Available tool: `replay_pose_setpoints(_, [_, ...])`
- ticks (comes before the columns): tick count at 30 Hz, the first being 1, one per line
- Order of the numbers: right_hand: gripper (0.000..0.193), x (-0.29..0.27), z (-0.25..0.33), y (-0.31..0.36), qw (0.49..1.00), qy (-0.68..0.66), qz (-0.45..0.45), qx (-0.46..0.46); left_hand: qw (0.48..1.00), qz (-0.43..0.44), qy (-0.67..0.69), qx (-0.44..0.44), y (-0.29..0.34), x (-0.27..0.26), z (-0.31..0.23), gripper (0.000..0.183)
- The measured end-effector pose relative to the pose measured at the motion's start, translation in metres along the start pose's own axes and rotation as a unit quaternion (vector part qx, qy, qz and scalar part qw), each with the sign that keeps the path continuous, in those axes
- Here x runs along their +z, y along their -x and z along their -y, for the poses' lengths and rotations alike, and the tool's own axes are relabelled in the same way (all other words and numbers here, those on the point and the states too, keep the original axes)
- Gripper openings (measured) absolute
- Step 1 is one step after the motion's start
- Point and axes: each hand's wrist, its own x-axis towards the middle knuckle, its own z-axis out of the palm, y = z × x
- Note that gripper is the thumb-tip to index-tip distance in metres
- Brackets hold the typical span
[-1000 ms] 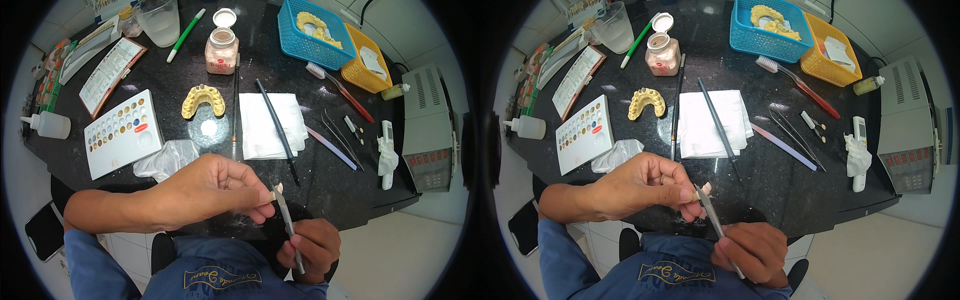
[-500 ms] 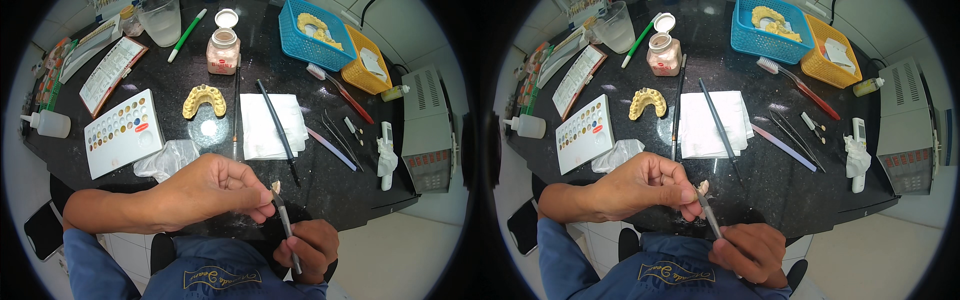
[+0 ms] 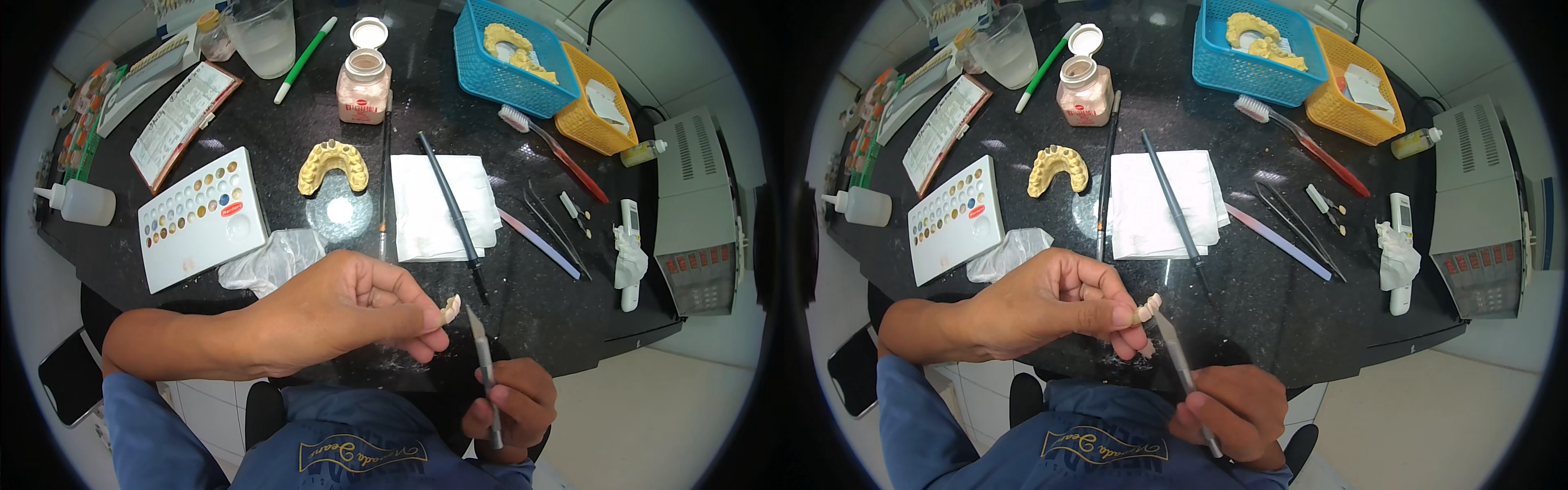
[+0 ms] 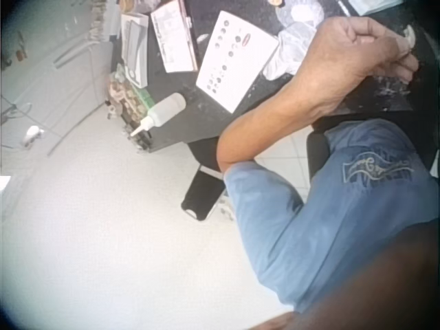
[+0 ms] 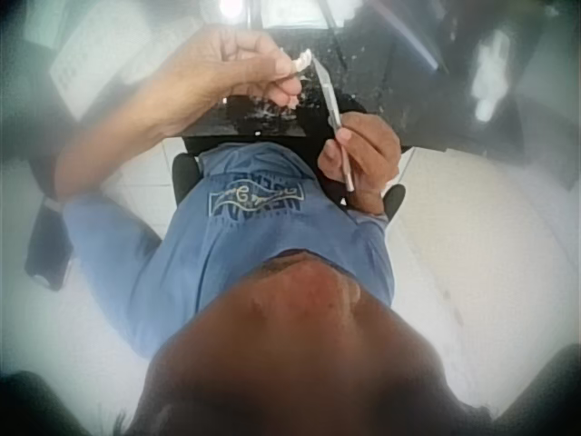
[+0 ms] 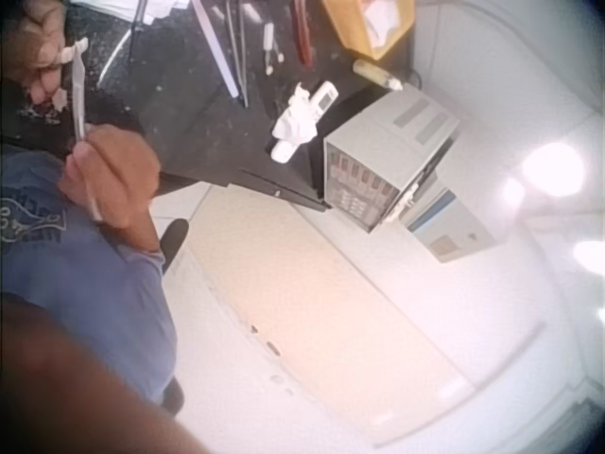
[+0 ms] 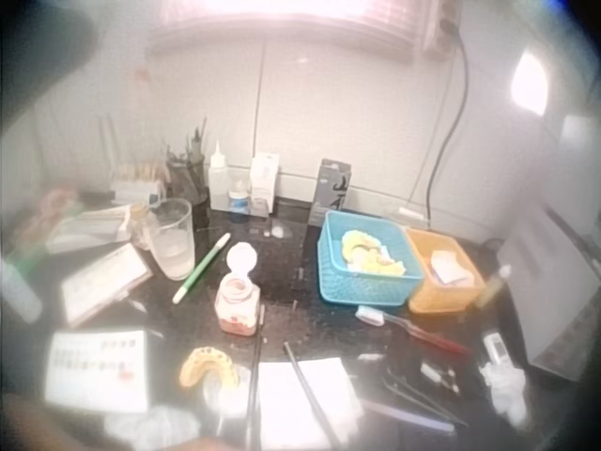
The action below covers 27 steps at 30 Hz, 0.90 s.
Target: The person is working on a small dental prosthesis, likely a partial denture or bridge, using a fine brush to apply a pink material and a metal tool to shape it. They are seated at a workbench with various dental tools, a color palette, and a yellow dental cast visible. The person repeatedly applies material and refines the shape of the prosthesis.
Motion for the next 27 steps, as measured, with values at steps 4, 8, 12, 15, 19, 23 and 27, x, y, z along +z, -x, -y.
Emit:
replay_pose_setpoints(4, [0.024,0.001,0.000,0.000,0.998,-0.023,-0.048,0.046,1.000,0.008,-0.014,-0.004,0.000,0.002,-0.003,0.019])
replay_pose_setpoints(8, [0.026,0.001,0.003,0.001,0.995,0.024,-0.054,0.083,0.999,0.025,0.015,0.015,-0.001,-0.001,0.001,0.020])
replay_pose_setpoints(12, [0.025,-0.007,0.014,0.010,0.995,0.011,-0.052,0.085,0.998,0.039,0.041,0.013,-0.003,-0.002,-0.001,0.022])
replay_pose_setpoints(15, [0.025,-0.002,0.016,0.014,0.996,0.009,-0.039,0.076,0.998,0.044,0.044,0.013,-0.002,-0.001,0.000,0.023])
replay_pose_setpoints(19, [0.022,0.012,0.015,0.016,0.998,0.031,-0.031,0.053,0.997,0.054,0.058,0.024,-0.003,-0.003,0.003,0.024])
replay_pose_setpoints(23, [0.018,-0.001,0.018,0.032,0.997,0.008,-0.050,0.061,0.995,0.050,0.065,0.048,-0.001,-0.004,0.003,0.023])
replay_pose_setpoints(27, [0.021,0.015,0.026,0.020,0.958,-0.116,-0.225,0.137,0.992,0.041,0.083,0.082,0.000,-0.003,0.010,0.022])
